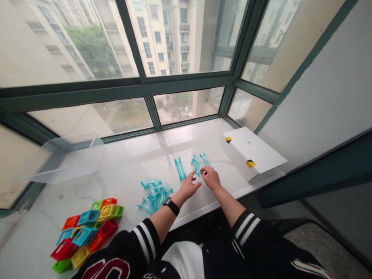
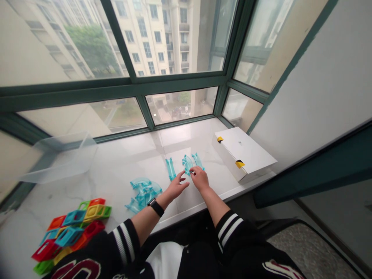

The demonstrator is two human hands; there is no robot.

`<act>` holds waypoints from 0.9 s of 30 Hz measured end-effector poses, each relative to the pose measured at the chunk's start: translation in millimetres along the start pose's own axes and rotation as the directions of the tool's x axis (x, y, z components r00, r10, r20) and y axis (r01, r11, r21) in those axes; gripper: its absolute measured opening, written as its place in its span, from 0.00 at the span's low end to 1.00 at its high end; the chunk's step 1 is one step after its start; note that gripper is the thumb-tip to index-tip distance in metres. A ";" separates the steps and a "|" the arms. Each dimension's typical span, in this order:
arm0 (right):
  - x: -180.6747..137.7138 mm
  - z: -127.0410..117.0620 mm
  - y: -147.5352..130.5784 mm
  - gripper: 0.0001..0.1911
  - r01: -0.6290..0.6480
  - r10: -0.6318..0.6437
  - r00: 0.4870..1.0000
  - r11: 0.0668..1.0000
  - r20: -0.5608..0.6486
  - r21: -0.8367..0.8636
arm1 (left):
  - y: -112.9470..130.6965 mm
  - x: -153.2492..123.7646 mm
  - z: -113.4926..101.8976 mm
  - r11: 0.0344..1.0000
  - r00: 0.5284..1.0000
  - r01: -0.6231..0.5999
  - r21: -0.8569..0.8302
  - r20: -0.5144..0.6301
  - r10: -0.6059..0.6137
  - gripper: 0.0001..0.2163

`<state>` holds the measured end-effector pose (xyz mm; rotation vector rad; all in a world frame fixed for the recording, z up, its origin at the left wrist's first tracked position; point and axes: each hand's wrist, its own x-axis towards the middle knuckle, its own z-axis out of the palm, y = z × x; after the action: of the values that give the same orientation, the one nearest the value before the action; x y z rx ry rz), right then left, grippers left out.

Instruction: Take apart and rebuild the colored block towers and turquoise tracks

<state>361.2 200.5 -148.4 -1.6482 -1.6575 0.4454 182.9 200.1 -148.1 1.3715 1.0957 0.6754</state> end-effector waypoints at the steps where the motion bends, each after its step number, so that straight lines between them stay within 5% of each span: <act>1: 3.2 4.0 2.4 0.08 -0.015 0.015 1.000 1.000 0.000 -0.008 | -2.7 4.4 1.3 1.000 1.000 0.009 0.002 -0.017 -0.009 0.40; 10: 6.3 22.3 11.6 0.09 -0.039 0.040 0.999 0.998 0.007 -0.046 | -25.4 19.3 8.5 1.000 0.999 0.010 0.017 -0.049 -0.009 0.45; 27: 1.7 29.8 18.2 0.10 -0.073 0.075 0.997 0.995 0.028 -0.062 | -32.7 26.9 13.8 0.999 0.996 0.028 0.036 -0.088 -0.024 0.45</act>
<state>353.2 211.7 -180.5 -1.7602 -1.6515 0.4624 198.8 213.9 -187.4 1.3673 1.1990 0.7050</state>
